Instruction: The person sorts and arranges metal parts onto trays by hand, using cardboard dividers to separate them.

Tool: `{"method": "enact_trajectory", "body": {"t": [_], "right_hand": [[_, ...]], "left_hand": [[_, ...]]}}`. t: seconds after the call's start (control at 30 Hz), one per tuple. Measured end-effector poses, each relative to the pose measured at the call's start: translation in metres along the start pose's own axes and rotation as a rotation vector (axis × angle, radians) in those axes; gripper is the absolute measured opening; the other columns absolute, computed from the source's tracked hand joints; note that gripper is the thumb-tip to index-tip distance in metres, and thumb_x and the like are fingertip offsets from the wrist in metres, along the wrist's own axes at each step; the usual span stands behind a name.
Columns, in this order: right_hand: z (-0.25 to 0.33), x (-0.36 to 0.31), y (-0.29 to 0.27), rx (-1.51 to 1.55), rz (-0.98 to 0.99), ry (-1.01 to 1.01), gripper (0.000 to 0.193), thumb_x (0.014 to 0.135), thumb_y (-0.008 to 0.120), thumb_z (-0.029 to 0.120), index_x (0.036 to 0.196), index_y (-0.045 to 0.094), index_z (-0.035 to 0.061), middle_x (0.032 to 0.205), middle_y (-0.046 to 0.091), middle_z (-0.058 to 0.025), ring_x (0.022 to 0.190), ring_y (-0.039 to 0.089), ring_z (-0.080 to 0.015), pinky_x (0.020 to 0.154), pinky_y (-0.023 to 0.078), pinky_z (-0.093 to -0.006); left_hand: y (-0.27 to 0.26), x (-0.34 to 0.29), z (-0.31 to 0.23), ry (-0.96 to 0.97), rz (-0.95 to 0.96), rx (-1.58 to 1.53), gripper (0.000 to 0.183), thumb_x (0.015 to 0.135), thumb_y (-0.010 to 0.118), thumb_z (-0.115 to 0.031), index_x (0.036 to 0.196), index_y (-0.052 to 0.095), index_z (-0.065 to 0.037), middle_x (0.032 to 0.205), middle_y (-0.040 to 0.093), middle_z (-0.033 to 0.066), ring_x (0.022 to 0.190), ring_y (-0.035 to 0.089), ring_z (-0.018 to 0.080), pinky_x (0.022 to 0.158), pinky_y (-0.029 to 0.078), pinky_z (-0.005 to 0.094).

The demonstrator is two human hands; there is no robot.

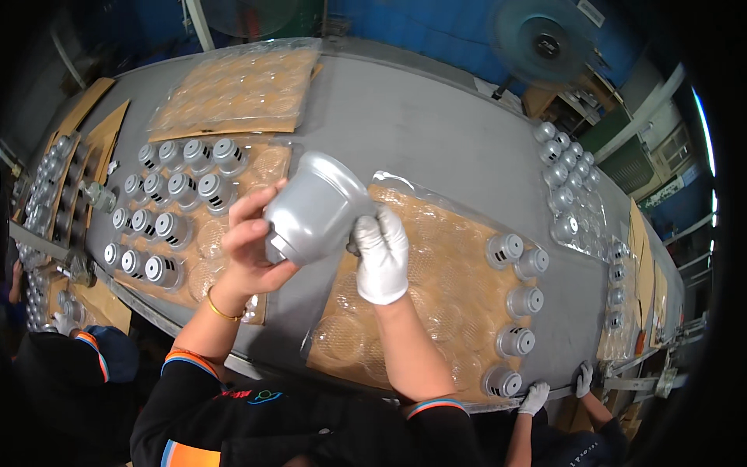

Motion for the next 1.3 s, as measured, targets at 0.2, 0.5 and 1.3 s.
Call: {"method": "enact_trajectory", "body": {"t": [0.2, 0.5, 1.3], "right_hand": [[-0.002, -0.011, -0.028, 0.53, -0.237, 0.189, 0.034, 0.092, 0.043, 0.024, 0.119, 0.047, 0.003, 0.108, 0.056, -0.0097, 0.098, 0.056, -0.0181, 0.078, 0.049, -0.0279], [-0.007, -0.009, -0.044, 1.036, -0.215, 0.276, 0.018, 0.09, 0.039, 0.018, 0.077, 0.047, 0.0081, 0.058, 0.039, 0.0028, 0.042, 0.034, -0.0053, 0.036, 0.03, -0.0152], [-0.1, -0.05, -0.356, 0.545, -1.265, 0.228, 0.026, 0.094, 0.039, 0.016, 0.114, 0.048, 0.0022, 0.109, 0.057, -0.0079, 0.104, 0.052, -0.0172, 0.091, 0.045, -0.0299]], "left_hand": [[-0.061, -0.028, 0.047, -0.537, -0.158, 0.295, 0.071, 0.069, 0.073, -0.017, 0.126, 0.032, -0.009, 0.126, 0.041, 0.0139, 0.119, 0.041, 0.0281, 0.096, 0.036, 0.0397], [-0.187, -0.152, 0.136, -1.075, 0.052, 1.438, 0.071, 0.064, 0.073, -0.021, 0.126, 0.04, -0.011, 0.12, 0.046, 0.0206, 0.11, 0.044, 0.0375, 0.094, 0.036, 0.0423], [-0.091, -0.062, 0.093, -0.851, -0.352, 0.378, 0.08, 0.054, 0.078, -0.004, 0.121, 0.035, -0.007, 0.116, 0.04, 0.0096, 0.106, 0.043, 0.0216, 0.09, 0.039, 0.0336]]}}
Point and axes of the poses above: each hand's wrist, its own x-axis towards the middle knuckle, its own y-axis out of the palm, z = x × y, the point moved 6 cm from there along x, towards the middle knuckle
